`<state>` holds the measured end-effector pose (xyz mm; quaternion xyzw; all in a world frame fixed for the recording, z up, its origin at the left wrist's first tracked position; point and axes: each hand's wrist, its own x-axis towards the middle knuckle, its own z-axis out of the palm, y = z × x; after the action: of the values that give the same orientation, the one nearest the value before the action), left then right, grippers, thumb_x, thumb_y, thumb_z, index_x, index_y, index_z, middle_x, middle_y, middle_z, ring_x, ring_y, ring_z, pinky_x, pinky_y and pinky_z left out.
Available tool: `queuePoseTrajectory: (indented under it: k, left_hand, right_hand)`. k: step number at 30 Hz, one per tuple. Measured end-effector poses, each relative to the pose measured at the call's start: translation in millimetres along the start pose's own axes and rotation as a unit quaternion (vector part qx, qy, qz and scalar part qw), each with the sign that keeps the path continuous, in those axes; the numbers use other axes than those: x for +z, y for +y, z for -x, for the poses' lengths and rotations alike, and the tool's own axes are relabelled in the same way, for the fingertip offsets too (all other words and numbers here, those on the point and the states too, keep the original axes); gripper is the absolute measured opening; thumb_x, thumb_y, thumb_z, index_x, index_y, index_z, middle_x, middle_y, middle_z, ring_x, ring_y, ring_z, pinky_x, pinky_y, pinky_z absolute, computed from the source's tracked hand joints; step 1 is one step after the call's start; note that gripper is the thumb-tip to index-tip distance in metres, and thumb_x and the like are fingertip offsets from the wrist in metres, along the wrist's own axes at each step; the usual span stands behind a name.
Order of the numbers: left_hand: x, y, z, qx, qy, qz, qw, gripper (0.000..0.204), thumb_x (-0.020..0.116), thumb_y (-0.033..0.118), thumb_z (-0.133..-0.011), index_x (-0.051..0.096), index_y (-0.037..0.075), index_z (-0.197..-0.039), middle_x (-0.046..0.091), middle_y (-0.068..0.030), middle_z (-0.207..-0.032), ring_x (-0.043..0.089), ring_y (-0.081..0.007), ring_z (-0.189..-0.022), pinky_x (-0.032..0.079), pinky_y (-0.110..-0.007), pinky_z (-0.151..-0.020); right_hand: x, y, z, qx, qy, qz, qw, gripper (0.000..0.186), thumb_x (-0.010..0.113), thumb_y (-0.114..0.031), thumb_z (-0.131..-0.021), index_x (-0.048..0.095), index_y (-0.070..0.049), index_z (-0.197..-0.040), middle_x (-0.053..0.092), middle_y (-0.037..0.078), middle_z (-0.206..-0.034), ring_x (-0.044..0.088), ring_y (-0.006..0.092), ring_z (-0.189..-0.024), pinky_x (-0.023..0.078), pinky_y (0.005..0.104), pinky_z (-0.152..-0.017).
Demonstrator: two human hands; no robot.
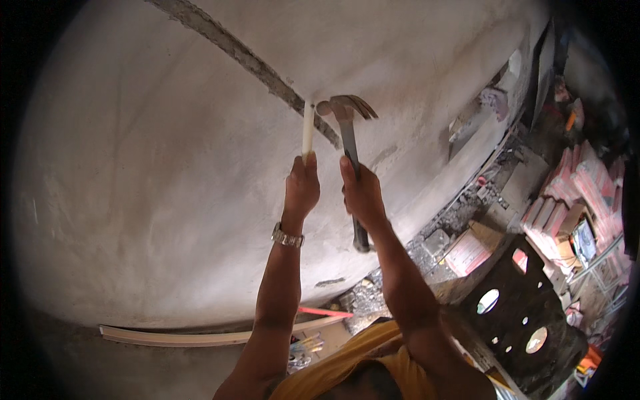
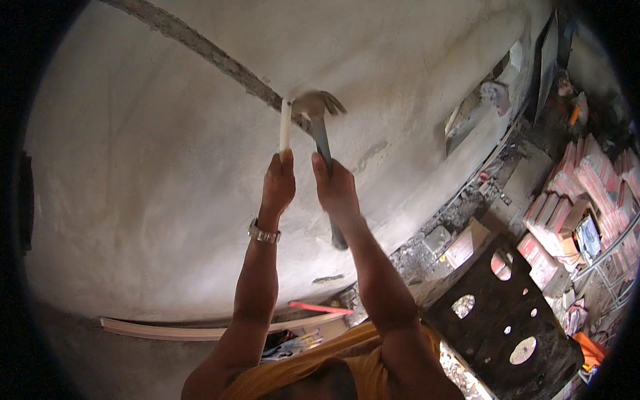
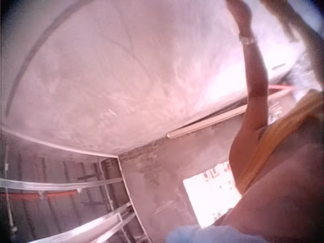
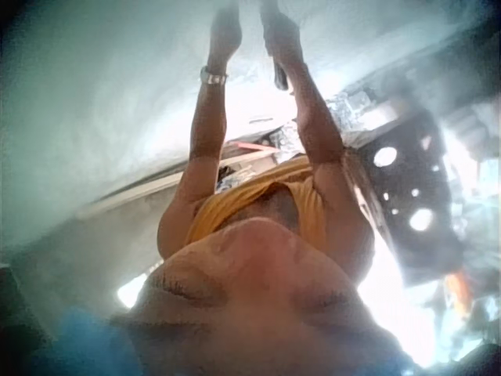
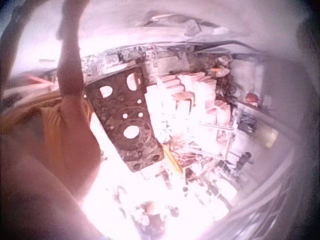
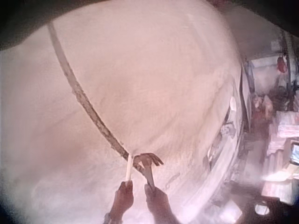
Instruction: The person hammers a white PVC conduit into a pre-cut groove in a concrete ceiling. They repeatedly tap the conduit with a hammer to seat it flush against the ceiling surface.
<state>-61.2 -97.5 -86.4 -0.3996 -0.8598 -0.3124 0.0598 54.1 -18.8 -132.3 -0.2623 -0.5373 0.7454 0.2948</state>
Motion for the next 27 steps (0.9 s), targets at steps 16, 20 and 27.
queuePoseTrajectory:
  k: [16,20,27]
  left_hand:
    - [4.0,-1.3,1.3,-0.092,-0.033,0.090,0.991,0.035,0.041,0.033,-0.103,0.050,0.000,-0.094,0.056,-0.0250,-0.070,0.055,-0.0442,-0.064,0.041,-0.049,-0.057]
    - [16.2,-12.6,-7.5,-0.041,-0.029,0.123,0.991,0.042,0.041,0.046,-0.101,0.050,0.006,-0.090,0.045,0.0000,-0.060,0.038,-0.0089,-0.040,0.035,-0.029,-0.036]
    - [4.5,-22.3,-3.7,-0.114,-0.057,0.140,0.982,0.044,0.040,0.049,-0.101,0.048,0.008,-0.088,0.042,0.0022,-0.057,0.037,-0.0077,-0.037,0.036,-0.027,-0.034]
  right_hand:
    - [11.6,-38.4,17.7,-0.158,0.043,-0.222,0.961,0.048,0.055,-0.042,-0.097,0.052,0.000,-0.075,0.052,0.003,-0.057,0.050,0.0117,-0.050,0.038,0.0324,-0.047]
    - [18.3,6.8,-31.7,-0.209,0.092,-0.020,0.973,0.051,0.052,-0.049,-0.096,0.050,-0.004,-0.072,0.048,0.001,-0.053,0.049,0.0112,-0.047,0.038,0.0299,-0.043]
    - [6.2,-34.7,11.6,-0.078,0.049,-0.264,0.960,0.047,0.055,-0.048,-0.095,0.045,-0.009,-0.071,0.042,-0.003,-0.052,0.045,0.0084,-0.046,0.037,0.0274,-0.041]
